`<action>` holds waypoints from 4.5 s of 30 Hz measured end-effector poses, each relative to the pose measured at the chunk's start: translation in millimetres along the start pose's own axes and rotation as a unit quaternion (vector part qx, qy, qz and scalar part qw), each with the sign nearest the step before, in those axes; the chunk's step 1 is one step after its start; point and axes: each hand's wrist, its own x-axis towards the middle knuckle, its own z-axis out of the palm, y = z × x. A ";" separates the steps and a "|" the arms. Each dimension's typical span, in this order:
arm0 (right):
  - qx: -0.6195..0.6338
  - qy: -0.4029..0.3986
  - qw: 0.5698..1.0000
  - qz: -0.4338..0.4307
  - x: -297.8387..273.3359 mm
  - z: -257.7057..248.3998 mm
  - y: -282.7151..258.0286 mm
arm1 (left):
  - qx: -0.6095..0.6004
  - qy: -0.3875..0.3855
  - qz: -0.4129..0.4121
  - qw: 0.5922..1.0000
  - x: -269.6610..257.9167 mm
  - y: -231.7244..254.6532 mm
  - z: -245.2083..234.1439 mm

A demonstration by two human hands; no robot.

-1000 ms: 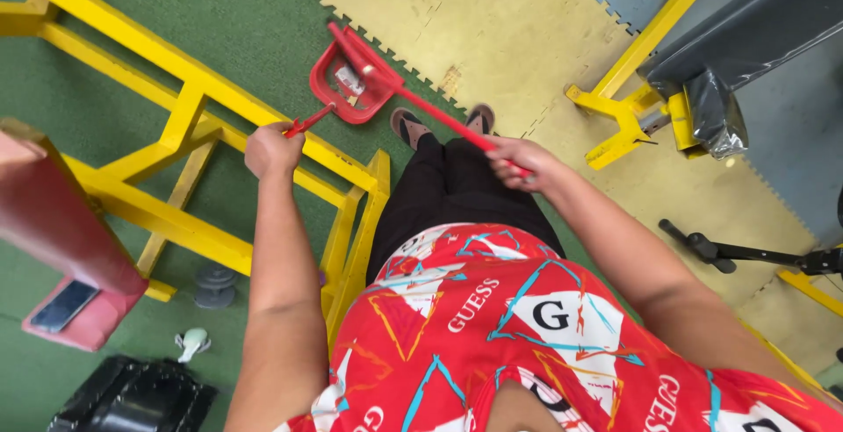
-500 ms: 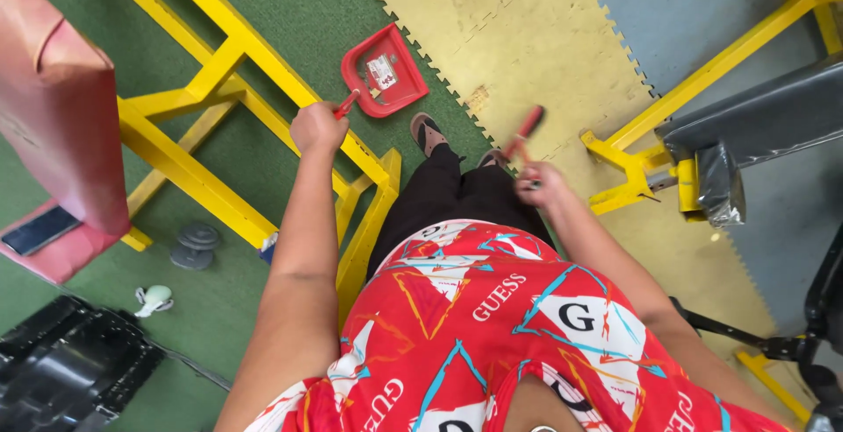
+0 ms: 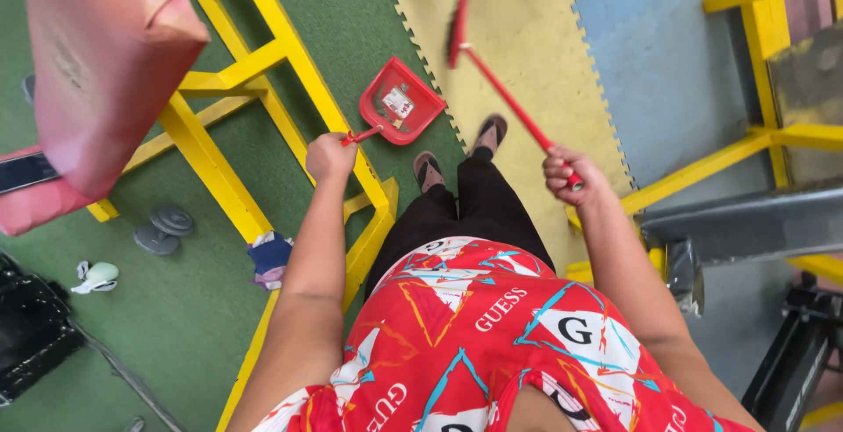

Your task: Sweeping the gym floor using a small broom and a dustpan.

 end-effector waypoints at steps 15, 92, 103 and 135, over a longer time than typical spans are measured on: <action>-0.095 0.252 0.957 -0.106 194.8 21.5 -303.9 | -0.064 0.042 -0.088 0.993 66.6 62.0 -13.7; -0.804 0.036 0.554 0.215 251.8 379.5 -149.2 | -0.341 0.072 -0.531 0.772 -218.7 142.5 140.3; -0.904 -0.056 0.389 0.168 192.3 164.1 -56.7 | -0.355 0.087 -0.523 0.770 -240.5 159.6 179.7; -0.873 -0.017 0.339 0.350 104.9 52.2 27.5 | -0.362 0.082 -0.612 0.699 -437.1 134.3 290.7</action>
